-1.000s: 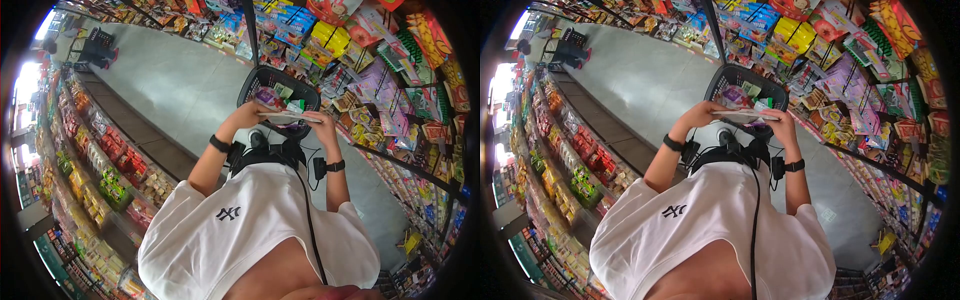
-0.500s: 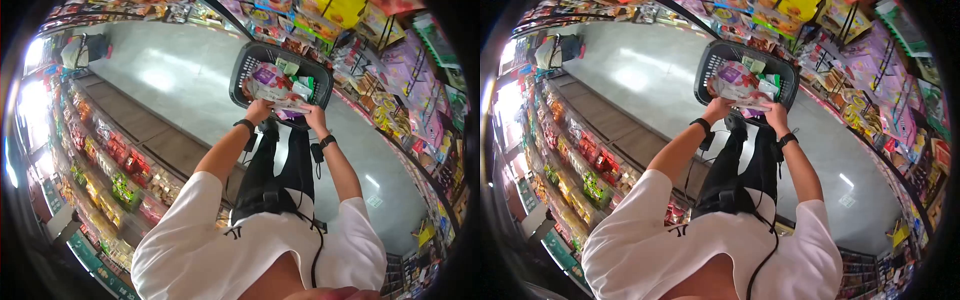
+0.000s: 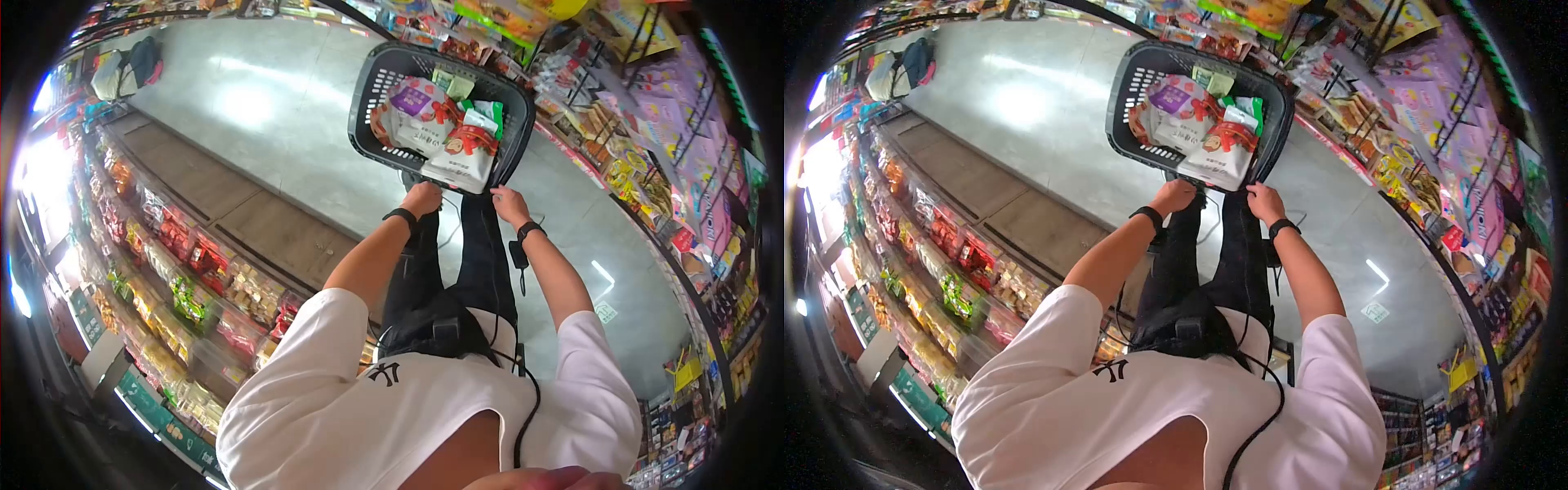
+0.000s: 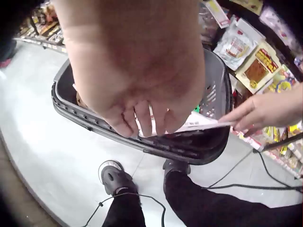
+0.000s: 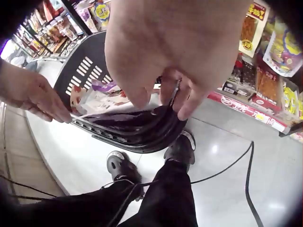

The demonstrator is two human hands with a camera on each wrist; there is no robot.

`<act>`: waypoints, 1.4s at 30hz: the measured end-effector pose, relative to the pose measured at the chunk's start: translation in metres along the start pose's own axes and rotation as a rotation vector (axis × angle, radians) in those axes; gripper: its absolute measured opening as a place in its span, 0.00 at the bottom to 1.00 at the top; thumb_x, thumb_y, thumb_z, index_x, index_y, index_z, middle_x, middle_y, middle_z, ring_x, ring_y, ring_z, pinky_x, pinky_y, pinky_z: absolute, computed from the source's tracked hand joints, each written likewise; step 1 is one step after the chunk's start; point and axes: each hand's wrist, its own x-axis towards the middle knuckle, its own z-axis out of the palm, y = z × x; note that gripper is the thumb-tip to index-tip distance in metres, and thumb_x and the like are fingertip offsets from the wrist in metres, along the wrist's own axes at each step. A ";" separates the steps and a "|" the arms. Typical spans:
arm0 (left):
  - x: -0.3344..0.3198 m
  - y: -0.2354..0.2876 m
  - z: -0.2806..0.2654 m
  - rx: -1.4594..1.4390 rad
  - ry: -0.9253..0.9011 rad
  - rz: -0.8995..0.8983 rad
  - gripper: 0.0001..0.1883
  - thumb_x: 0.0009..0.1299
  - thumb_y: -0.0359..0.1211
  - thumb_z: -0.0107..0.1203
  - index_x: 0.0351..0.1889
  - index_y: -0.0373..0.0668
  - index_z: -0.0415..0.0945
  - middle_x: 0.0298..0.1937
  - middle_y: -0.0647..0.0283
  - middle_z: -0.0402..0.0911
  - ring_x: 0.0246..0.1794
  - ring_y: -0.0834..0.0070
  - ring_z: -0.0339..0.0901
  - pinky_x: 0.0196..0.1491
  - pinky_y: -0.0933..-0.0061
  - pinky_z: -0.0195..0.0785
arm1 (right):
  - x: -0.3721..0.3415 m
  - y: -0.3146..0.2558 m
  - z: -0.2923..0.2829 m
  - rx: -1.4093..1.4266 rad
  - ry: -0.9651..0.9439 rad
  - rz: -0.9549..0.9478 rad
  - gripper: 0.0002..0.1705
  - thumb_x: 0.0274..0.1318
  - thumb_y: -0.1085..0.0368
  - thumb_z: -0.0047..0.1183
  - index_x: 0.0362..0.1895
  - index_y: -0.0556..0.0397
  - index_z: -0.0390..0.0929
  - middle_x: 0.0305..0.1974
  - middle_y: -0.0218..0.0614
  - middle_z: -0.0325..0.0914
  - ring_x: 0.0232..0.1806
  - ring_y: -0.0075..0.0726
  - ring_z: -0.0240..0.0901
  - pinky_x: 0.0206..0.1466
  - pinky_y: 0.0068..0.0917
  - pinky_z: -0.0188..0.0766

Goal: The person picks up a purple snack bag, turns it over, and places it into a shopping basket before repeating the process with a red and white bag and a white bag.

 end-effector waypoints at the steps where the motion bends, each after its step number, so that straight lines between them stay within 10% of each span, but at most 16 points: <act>1: 0.002 -0.008 -0.003 0.067 0.025 0.055 0.15 0.69 0.38 0.51 0.45 0.46 0.86 0.48 0.48 0.87 0.50 0.46 0.85 0.55 0.49 0.78 | -0.005 -0.007 -0.014 -0.010 -0.062 0.049 0.18 0.63 0.57 0.51 0.52 0.43 0.88 0.58 0.44 0.83 0.58 0.58 0.80 0.64 0.46 0.75; 7: -0.061 0.016 -0.116 -0.328 0.125 -0.085 0.18 0.74 0.42 0.54 0.53 0.43 0.86 0.51 0.52 0.88 0.53 0.52 0.84 0.57 0.56 0.76 | -0.033 -0.069 -0.108 0.280 -0.091 -0.080 0.19 0.66 0.50 0.56 0.49 0.46 0.89 0.46 0.44 0.88 0.51 0.49 0.85 0.54 0.38 0.78; 9: -0.073 -0.002 -0.142 -0.164 0.395 0.324 0.17 0.75 0.36 0.56 0.58 0.43 0.84 0.49 0.53 0.89 0.50 0.62 0.86 0.56 0.64 0.77 | -0.036 -0.093 -0.140 0.331 -0.042 -0.074 0.18 0.68 0.51 0.56 0.49 0.47 0.89 0.44 0.43 0.89 0.49 0.45 0.86 0.52 0.35 0.78; 15: -0.265 0.072 -0.255 -0.650 0.612 0.338 0.16 0.80 0.31 0.51 0.60 0.37 0.82 0.45 0.58 0.90 0.48 0.72 0.85 0.57 0.71 0.76 | -0.073 -0.185 -0.209 0.351 0.152 -0.245 0.18 0.71 0.54 0.54 0.49 0.53 0.88 0.43 0.40 0.90 0.48 0.39 0.87 0.52 0.33 0.78; 27: -0.559 -0.052 -0.224 -0.622 1.050 0.207 0.18 0.84 0.38 0.50 0.63 0.36 0.80 0.48 0.57 0.90 0.49 0.71 0.85 0.52 0.71 0.75 | -0.176 -0.445 -0.130 -0.027 -0.163 -0.613 0.20 0.73 0.53 0.54 0.56 0.52 0.84 0.47 0.40 0.88 0.50 0.37 0.85 0.54 0.34 0.78; 42: -0.609 -0.161 -0.204 -0.827 1.039 0.152 0.19 0.82 0.38 0.52 0.65 0.38 0.78 0.50 0.56 0.90 0.49 0.69 0.86 0.51 0.69 0.74 | -0.179 -0.623 -0.057 -0.276 -0.467 -0.796 0.26 0.71 0.49 0.54 0.64 0.52 0.80 0.55 0.49 0.85 0.56 0.50 0.83 0.61 0.38 0.77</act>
